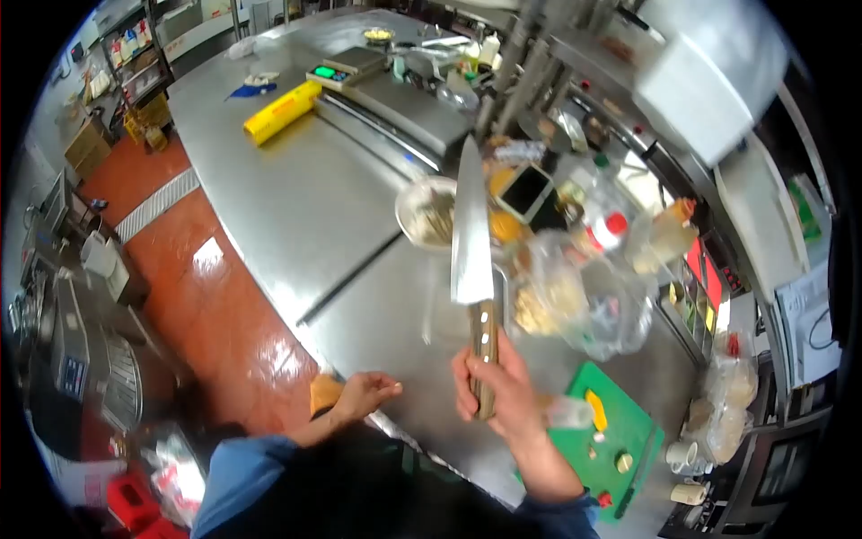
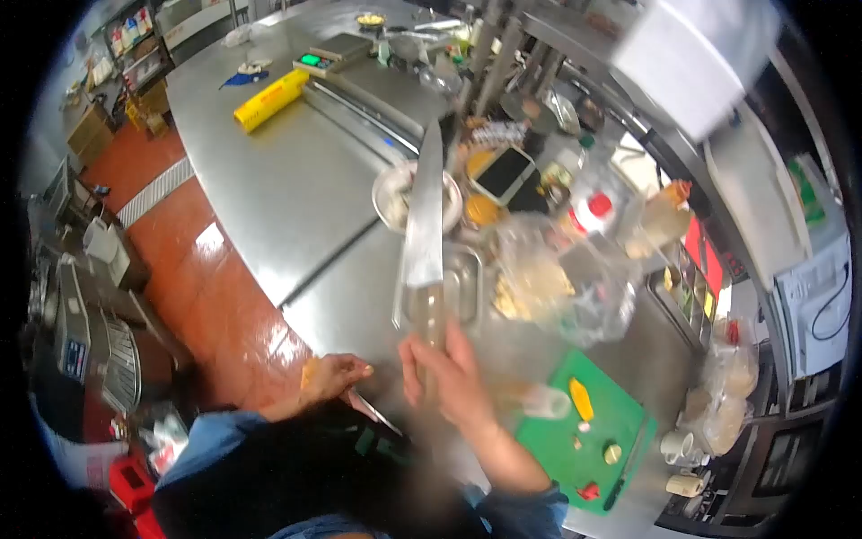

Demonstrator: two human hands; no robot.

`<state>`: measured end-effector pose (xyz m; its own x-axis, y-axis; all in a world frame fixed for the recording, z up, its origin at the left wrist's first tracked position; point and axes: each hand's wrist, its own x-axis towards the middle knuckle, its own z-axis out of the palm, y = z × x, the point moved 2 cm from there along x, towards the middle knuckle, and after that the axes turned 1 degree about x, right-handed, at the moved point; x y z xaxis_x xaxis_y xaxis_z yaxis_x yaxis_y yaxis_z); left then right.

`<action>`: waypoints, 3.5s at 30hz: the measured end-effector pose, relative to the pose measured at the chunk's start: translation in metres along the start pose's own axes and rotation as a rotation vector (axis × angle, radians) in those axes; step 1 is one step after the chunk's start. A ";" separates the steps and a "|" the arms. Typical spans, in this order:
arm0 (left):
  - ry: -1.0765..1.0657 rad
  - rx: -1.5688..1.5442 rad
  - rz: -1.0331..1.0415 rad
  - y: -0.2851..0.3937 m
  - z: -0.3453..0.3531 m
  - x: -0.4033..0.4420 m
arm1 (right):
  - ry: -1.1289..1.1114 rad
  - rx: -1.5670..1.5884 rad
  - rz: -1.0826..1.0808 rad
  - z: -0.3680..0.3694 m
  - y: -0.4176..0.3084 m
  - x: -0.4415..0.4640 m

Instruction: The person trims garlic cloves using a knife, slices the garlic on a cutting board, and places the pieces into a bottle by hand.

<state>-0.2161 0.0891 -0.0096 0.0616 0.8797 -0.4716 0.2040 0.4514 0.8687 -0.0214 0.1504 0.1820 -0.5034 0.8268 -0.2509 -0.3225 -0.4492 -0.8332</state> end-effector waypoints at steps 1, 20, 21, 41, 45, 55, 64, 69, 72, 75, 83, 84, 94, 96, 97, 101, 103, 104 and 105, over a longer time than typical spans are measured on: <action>0.125 -0.037 0.159 0.005 -0.035 0.011 | 0.055 -0.015 0.012 0.007 0.013 0.031; 0.458 0.830 0.146 -0.054 -0.320 0.203 | 1.079 -0.080 -0.255 -0.144 -0.193 0.587; 0.440 0.806 0.203 -0.048 -0.322 0.201 | 1.079 -0.056 -0.294 -0.162 -0.200 0.598; 0.320 0.696 0.488 0.000 -0.258 0.165 | 2.233 -0.889 -0.556 -0.029 0.079 -0.061; 0.177 0.572 0.782 0.018 -0.158 0.105 | 2.141 -1.222 -0.471 -0.100 0.104 -0.121; 0.047 0.523 0.687 0.035 -0.040 0.010 | 1.701 -1.040 -0.482 -0.135 0.111 -0.118; -0.514 0.189 0.766 0.102 0.143 0.016 | 1.405 -0.931 -0.483 0.031 0.135 -0.224; -1.073 0.463 0.966 0.105 0.289 -0.138 | 1.215 -0.950 -0.517 0.098 0.139 -0.293; -1.560 0.547 1.017 0.060 0.358 -0.256 | 1.236 -1.080 -0.650 0.109 0.154 -0.334; -1.896 0.627 0.871 -0.004 0.401 -0.370 | 1.238 -1.161 -0.571 0.117 0.174 -0.384; -2.119 0.891 0.550 -0.122 0.447 -0.549 | 1.294 -1.026 -0.663 0.140 0.249 -0.577; -2.121 0.890 0.570 -0.132 0.462 -0.563 | 1.288 -0.994 -0.679 0.136 0.254 -0.601; -2.250 0.840 0.350 -0.204 0.678 -0.735 | 1.310 -1.004 -0.499 0.034 0.298 -0.863; -2.275 0.811 0.305 -0.202 0.723 -0.770 | 1.303 -1.014 -0.501 0.018 0.288 -0.916; -2.279 0.808 0.309 -0.194 0.749 -0.784 | 1.305 -1.030 -0.509 0.008 0.282 -0.939; -2.118 0.840 0.011 -0.196 0.855 -0.807 | 1.268 -1.048 -0.593 -0.045 0.271 -1.022; -2.041 0.803 0.009 -0.197 0.905 -0.810 | 1.200 -1.055 -0.625 -0.081 0.270 -1.060; -1.998 0.780 -0.018 -0.205 0.932 -0.806 | 1.163 -1.076 -0.628 -0.100 0.271 -1.079; -1.950 0.757 -0.051 -0.208 0.961 -0.802 | 1.121 -1.091 -0.633 -0.121 0.273 -1.095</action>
<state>0.6310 -0.8547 0.0419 0.6506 -0.6221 -0.4356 0.4740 -0.1155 0.8729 0.5385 -0.8366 0.1701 0.4103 0.8041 0.4302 0.6702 0.0540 -0.7402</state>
